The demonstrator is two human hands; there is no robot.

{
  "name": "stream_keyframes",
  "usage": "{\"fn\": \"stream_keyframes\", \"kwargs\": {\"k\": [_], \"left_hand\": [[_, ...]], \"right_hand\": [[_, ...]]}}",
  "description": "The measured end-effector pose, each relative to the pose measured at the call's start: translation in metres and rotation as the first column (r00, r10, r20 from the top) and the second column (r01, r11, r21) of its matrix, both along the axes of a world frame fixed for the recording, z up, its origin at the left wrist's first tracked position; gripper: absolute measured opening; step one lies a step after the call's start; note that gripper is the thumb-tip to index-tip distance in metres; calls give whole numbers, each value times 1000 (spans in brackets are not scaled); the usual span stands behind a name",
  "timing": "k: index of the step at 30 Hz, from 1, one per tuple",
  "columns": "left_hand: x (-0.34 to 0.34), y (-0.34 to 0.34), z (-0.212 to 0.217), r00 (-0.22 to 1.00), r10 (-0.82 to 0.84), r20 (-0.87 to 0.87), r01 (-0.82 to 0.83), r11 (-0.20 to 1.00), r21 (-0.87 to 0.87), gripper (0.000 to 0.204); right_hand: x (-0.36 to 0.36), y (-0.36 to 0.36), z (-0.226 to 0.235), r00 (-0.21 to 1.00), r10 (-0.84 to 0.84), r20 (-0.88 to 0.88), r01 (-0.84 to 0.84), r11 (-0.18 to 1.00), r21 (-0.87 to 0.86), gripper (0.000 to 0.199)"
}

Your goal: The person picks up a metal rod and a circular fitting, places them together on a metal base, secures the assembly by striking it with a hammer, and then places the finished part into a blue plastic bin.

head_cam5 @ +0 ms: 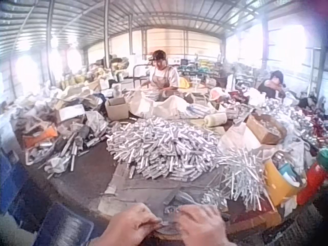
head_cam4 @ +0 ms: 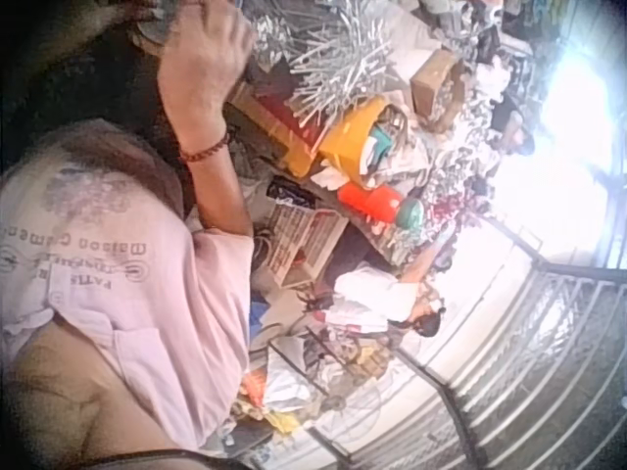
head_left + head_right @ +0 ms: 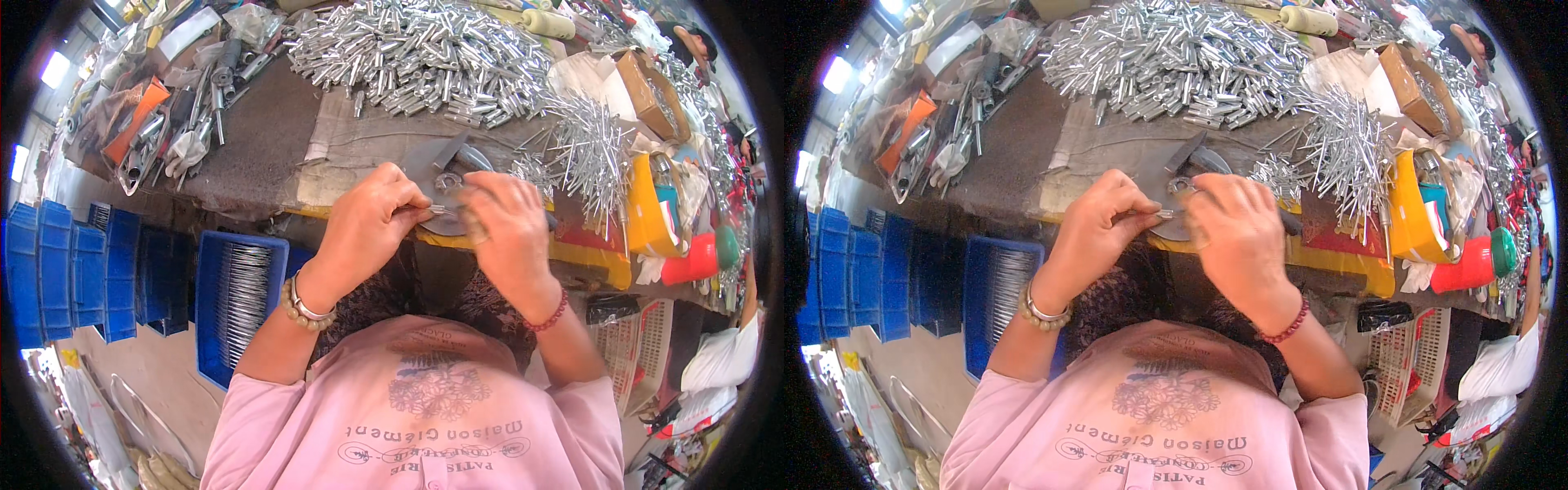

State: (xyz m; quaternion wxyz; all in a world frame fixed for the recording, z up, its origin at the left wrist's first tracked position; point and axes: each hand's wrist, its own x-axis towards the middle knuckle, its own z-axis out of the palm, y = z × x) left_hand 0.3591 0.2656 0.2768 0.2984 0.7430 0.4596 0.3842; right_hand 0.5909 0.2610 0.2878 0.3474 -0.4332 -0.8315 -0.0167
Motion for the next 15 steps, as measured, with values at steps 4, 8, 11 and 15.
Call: {"fn": "stream_keyframes", "kwargs": {"k": [4,8,11,15], "left_hand": [[0,0,2,1000,-3,-19,3,1000,-1,14],[-2,4,2,1000,-19,3,19,999,-41,13],[-6,6,3,998,-49,-37,48,999,-15,13],[-6,8,-1,997,-72,-3,73,997,23,13]], "right_hand": [[21,4,18,967,-188,172,190,982,7,34],[36,10,11,976,-171,135,188,975,-122,40],[35,-10,17,984,-163,-72,149,974,-170,41],[36,-38,24,989,-124,-75,109,977,-185,43]]}}
